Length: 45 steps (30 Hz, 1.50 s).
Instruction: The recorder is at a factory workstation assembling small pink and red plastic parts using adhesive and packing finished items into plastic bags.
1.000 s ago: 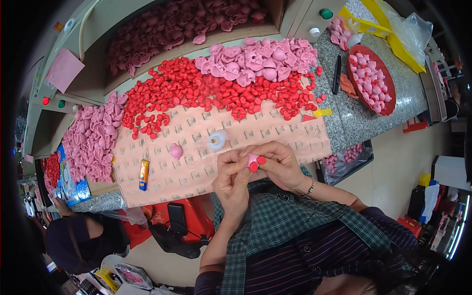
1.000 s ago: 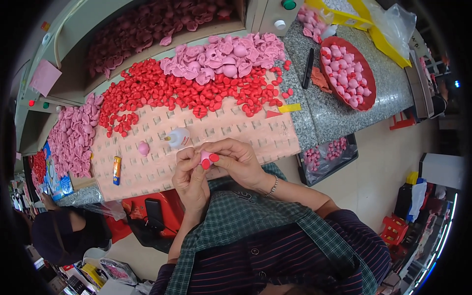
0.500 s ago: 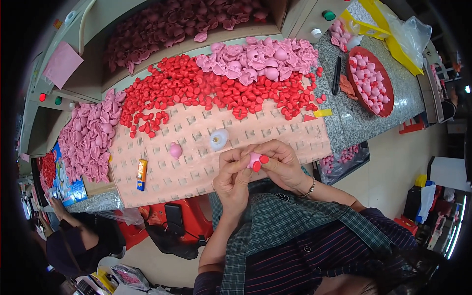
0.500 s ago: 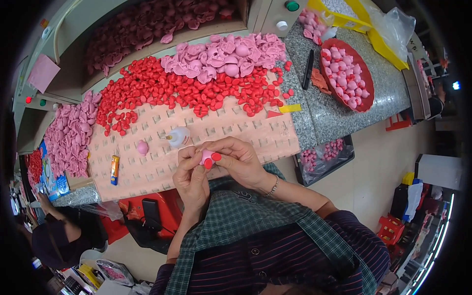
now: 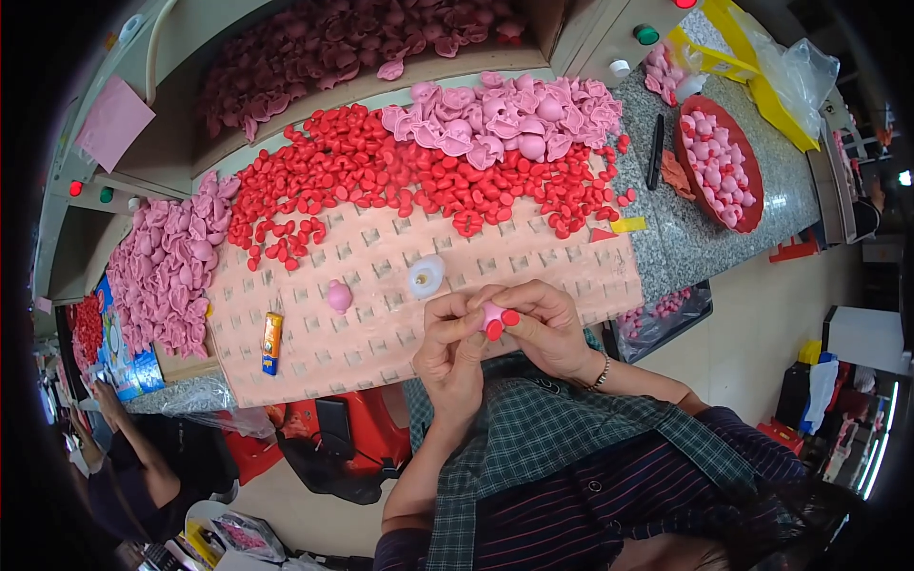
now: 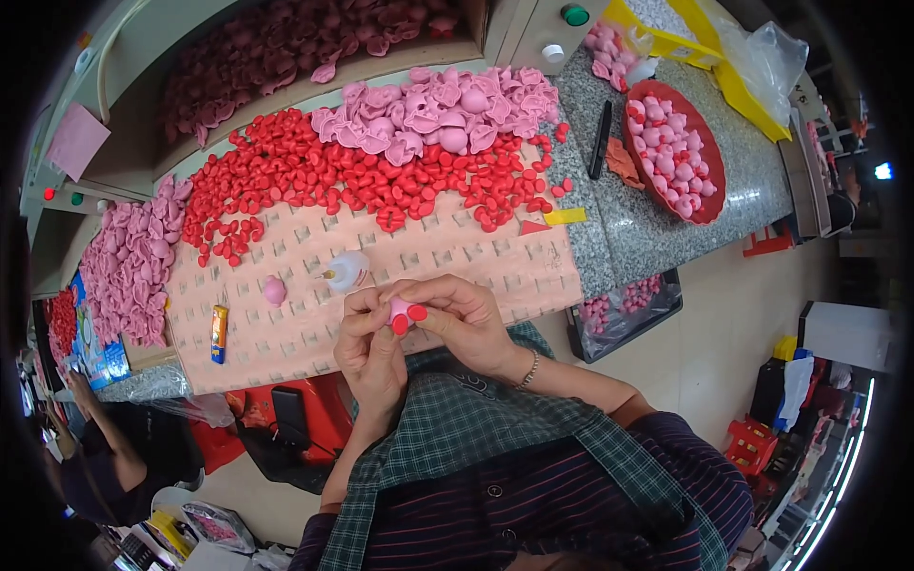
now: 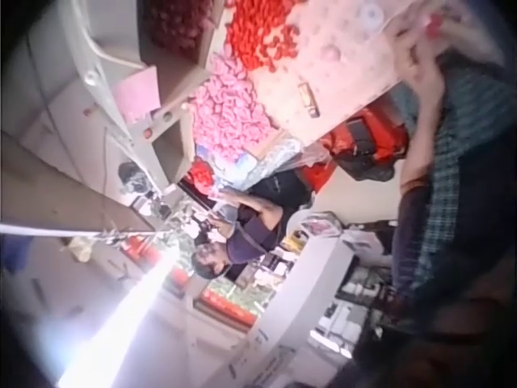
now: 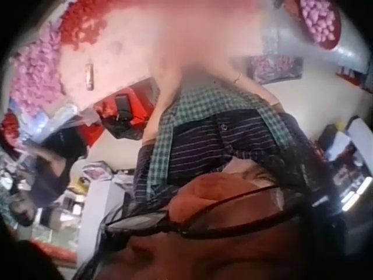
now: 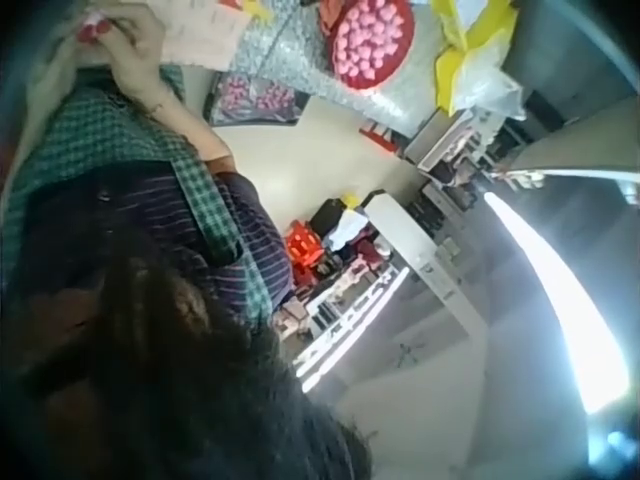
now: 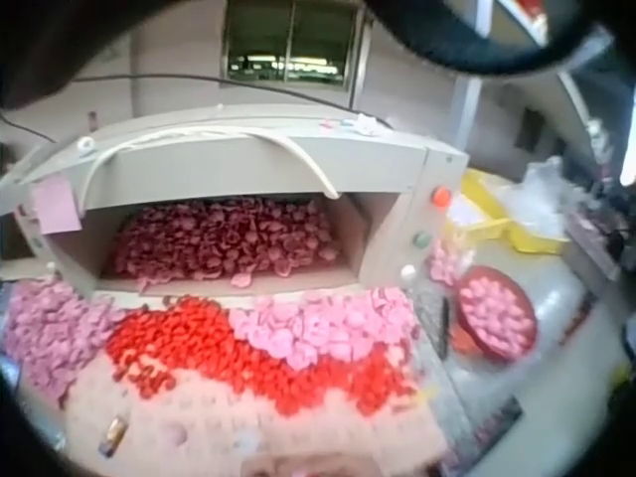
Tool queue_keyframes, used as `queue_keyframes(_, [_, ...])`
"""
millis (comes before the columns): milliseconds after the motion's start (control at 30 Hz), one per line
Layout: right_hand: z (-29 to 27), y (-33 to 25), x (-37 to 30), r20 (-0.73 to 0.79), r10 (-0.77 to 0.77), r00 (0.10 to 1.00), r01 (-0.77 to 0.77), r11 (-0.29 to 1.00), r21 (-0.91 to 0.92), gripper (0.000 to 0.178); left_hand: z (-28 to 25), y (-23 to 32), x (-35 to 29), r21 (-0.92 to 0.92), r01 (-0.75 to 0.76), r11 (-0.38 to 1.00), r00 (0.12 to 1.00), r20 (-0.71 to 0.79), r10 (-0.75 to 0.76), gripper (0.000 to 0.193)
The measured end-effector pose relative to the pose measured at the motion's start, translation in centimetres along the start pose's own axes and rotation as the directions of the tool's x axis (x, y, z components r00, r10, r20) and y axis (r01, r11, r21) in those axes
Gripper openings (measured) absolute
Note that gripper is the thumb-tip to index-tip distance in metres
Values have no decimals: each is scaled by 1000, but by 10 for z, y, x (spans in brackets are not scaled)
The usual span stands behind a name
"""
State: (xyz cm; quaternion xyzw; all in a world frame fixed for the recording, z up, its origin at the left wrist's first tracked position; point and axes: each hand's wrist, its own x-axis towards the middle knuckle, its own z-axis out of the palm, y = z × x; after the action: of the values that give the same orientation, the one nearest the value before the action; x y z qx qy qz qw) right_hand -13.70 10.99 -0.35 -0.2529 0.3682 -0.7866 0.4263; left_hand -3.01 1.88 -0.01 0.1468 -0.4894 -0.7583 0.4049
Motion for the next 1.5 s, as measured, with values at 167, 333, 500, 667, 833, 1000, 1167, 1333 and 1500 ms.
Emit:
queue_keyframes(167, [0, 1, 2, -9, -14, 1000, 14, 999, -30, 24, 0, 2, 1, 16, -9, 1000, 1000, 28, 9, 17])
queue_keyframes(333, [7, -4, 6, -59, 18, 998, -17, 999, 27, 25, -3, -3, 0, 44, -19, 999, 1000, 19, 18, 20])
queue_keyframes(500, [6, -4, 3, -72, 38, 997, -36, 999, 23, 28, 2, 2, 2, -50, 58, 997, 997, -52, -61, 24])
queue_keyframes(667, [5, -2, 1, -91, 60, 994, -61, 998, -1, 28, -1, -5, 1, -81, 26, 996, 999, -34, -29, 25])
queue_keyframes(833, [8, -2, -1, -94, 42, 995, -51, 994, -97, 29, -1, -2, 2, -98, 16, 995, 999, -35, -19, 21])
queue_keyframes(1000, [8, -1, -3, -102, 19, 995, -35, 988, -151, 29, -3, -3, 2, -85, 14, 996, 1000, -6, -14, 19])
queue_keyframes(1167, [10, -7, -1, -86, 50, 995, -65, 981, -185, 28, -3, -2, -1, -47, 2, 999, 1000, -20, -3, 17])
queue_keyframes(1333, [10, -9, 1, -57, 61, 997, -70, 982, -175, 26, -2, -5, -2, -23, -39, 999, 999, -22, 39, 18])
queue_keyframes(1500, [7, -8, 2, -32, 60, 998, -64, 984, -165, 24, -4, -6, -3, 57, -55, 997, 998, 9, 55, 16])
